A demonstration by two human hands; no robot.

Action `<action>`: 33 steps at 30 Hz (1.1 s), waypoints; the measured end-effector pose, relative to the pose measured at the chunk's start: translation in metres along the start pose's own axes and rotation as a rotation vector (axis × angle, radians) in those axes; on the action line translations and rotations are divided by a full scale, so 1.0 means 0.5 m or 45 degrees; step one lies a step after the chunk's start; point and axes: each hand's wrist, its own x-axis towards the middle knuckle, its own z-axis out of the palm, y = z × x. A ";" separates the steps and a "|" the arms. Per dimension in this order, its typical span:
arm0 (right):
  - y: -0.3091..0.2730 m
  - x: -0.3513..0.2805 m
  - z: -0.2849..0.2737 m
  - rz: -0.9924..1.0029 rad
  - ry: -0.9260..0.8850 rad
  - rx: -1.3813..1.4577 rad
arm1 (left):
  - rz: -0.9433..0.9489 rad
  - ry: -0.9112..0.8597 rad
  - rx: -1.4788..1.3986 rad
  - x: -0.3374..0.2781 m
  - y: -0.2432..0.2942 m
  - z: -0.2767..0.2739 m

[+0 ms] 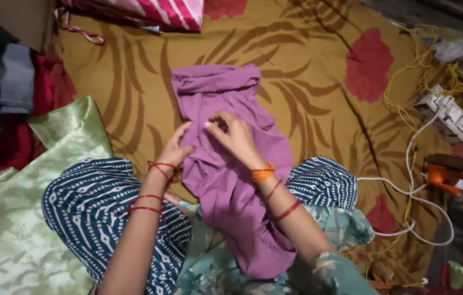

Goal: The recorder is ironing a pink piece of clothing on a bed.

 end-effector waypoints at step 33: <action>0.304 -0.156 -0.302 1.125 0.682 1.088 | -0.134 0.619 0.074 -0.079 0.171 -0.082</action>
